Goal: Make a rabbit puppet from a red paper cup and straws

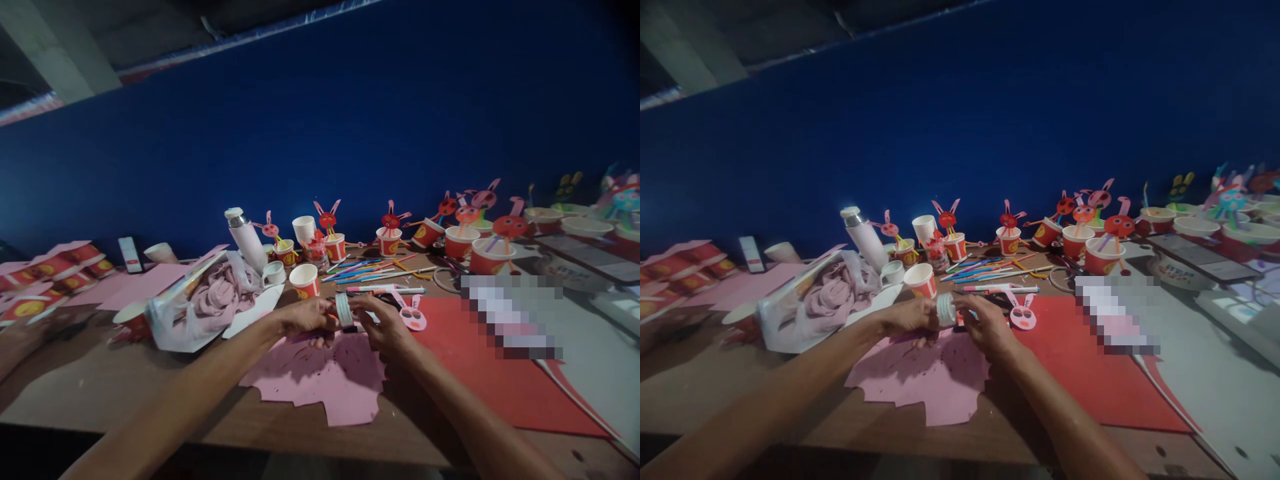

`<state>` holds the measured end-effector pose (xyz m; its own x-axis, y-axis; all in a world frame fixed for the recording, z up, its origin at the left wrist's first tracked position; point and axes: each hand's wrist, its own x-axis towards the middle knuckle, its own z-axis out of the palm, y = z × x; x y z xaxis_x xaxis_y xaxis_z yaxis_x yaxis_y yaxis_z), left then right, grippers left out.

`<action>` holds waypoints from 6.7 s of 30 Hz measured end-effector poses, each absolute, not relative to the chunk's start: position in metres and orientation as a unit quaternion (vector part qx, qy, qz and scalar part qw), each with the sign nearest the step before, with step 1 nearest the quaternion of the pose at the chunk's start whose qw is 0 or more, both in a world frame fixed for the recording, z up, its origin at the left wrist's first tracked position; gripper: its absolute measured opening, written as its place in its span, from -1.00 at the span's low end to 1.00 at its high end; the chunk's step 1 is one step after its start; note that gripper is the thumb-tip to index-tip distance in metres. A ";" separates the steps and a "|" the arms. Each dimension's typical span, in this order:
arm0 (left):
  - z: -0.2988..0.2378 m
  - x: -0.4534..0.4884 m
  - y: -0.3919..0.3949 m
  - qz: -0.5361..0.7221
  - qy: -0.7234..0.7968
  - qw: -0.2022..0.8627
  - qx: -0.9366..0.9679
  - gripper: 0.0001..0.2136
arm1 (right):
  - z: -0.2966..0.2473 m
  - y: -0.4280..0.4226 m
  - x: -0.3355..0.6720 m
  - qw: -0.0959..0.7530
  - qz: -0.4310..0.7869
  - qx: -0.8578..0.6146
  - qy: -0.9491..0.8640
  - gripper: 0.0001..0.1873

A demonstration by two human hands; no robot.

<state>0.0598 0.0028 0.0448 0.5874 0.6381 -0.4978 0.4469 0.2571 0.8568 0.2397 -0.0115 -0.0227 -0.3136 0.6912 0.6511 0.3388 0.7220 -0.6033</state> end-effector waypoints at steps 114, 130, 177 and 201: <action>0.003 0.095 0.008 0.523 0.319 0.695 0.377 -0.82 | 0.005 -0.014 0.258 0.433 0.120 -0.376 -0.810 -0.90; 0.007 0.095 0.001 0.490 0.316 0.724 0.368 -0.89 | -0.006 -0.008 0.257 0.448 0.144 -0.471 -0.746 -0.87; 0.031 0.104 -0.005 0.409 0.388 0.652 0.508 -0.77 | -0.006 -0.002 0.254 0.475 0.280 -0.391 -0.737 -0.71; 0.032 0.102 -0.004 0.380 0.352 0.762 0.390 -0.89 | 0.002 -0.008 0.259 0.468 0.445 -0.302 -0.701 -0.87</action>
